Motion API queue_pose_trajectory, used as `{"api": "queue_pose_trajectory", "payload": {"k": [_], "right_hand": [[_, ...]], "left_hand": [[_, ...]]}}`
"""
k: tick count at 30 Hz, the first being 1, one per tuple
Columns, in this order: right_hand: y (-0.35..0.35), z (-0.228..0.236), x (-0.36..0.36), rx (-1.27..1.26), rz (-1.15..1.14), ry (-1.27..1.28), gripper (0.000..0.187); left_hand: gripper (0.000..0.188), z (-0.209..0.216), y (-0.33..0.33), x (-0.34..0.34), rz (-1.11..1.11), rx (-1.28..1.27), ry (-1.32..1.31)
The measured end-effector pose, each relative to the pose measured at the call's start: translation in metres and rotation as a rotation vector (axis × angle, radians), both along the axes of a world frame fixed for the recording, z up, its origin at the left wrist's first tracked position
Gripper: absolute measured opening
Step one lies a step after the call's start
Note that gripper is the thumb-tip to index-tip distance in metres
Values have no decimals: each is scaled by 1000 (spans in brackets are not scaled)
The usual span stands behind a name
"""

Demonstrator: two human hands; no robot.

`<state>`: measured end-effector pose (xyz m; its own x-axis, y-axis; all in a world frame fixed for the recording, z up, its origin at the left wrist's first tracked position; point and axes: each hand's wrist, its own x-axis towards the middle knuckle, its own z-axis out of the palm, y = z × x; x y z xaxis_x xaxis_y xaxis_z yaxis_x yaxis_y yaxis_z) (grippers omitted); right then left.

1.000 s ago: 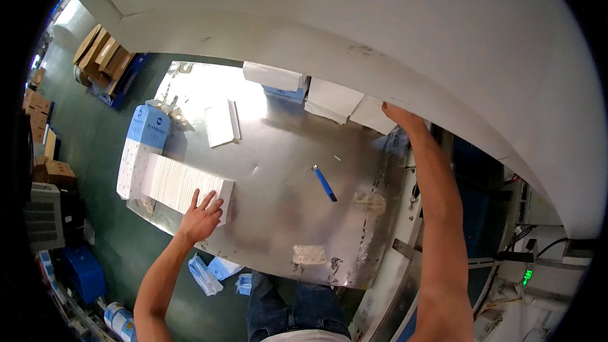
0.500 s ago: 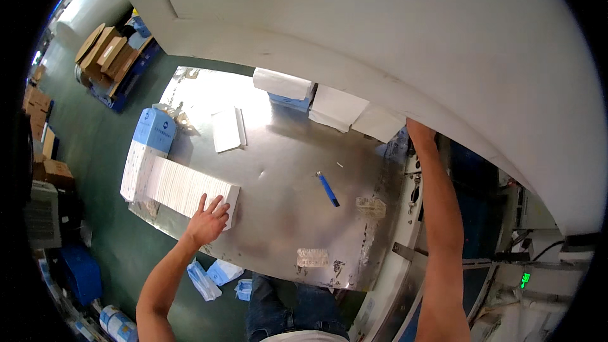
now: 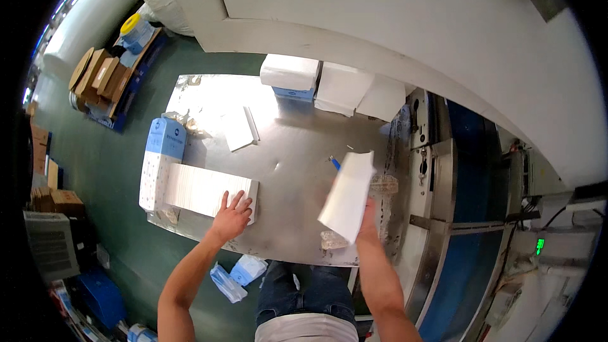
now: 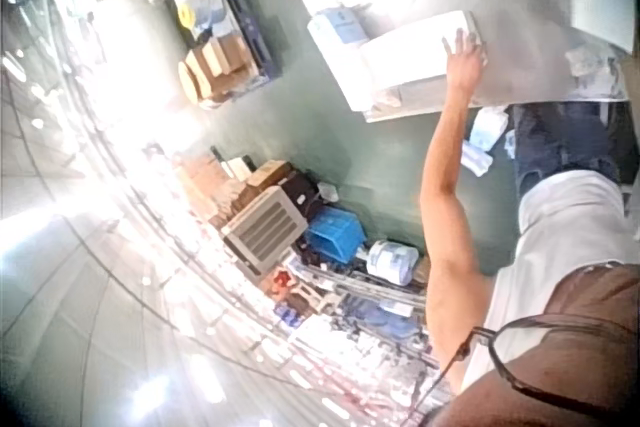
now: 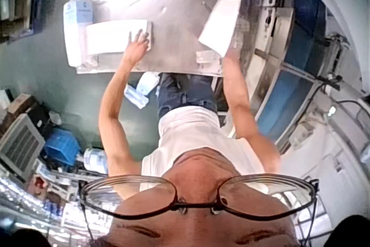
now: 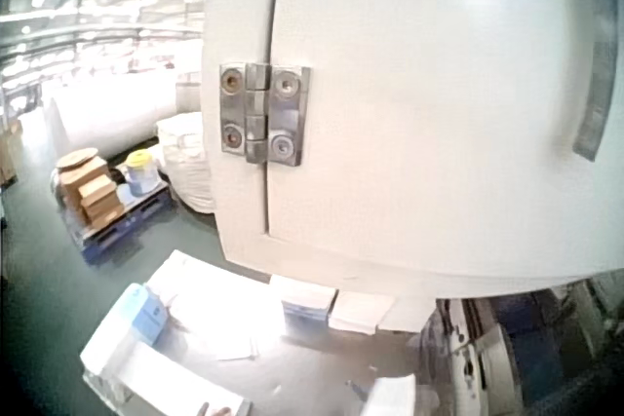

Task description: The person unpacks multiple packages of white paper products on a metal table. They remove the blue and white plastic wrappers from each stack, place the stacks on the table, and then gather the discarded wrappers into a pile on the floor.

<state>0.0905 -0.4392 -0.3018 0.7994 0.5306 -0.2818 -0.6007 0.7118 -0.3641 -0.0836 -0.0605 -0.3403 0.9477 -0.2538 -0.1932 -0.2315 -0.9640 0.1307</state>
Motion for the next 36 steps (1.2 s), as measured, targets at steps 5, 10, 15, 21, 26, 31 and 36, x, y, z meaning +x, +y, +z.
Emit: {"api": "queue_pose_trajectory", "payload": {"k": [5, 10, 15, 21, 26, 31, 36], "right_hand": [[83, -35, -43, 33, 120, 247, 93], [116, -31, -57, -99, 127, 231, 65], [151, -73, -70, -973, 346, -49, 57], [246, -130, -104, -1273, 193, -111, 67], [283, -122, -108, -1439, 257, -187, 71], [285, -120, -109, -1419, 283, -143, 77], [286, -115, -110, -1433, 340, -151, 82]], "left_hand": [[25, 1, 5, -8, -5, -26, -7], [24, -3, 10, -8, -39, -48, -59], [29, -3, 11, -7, -32, -74, -1], [47, 8, 30, -21, 277, -146, -198], [69, 34, 101, -42, 1006, -91, -327], [83, -4, 137, -20, 1251, 60, -260], [88, -37, 141, 9, 1482, 94, -278]]}}
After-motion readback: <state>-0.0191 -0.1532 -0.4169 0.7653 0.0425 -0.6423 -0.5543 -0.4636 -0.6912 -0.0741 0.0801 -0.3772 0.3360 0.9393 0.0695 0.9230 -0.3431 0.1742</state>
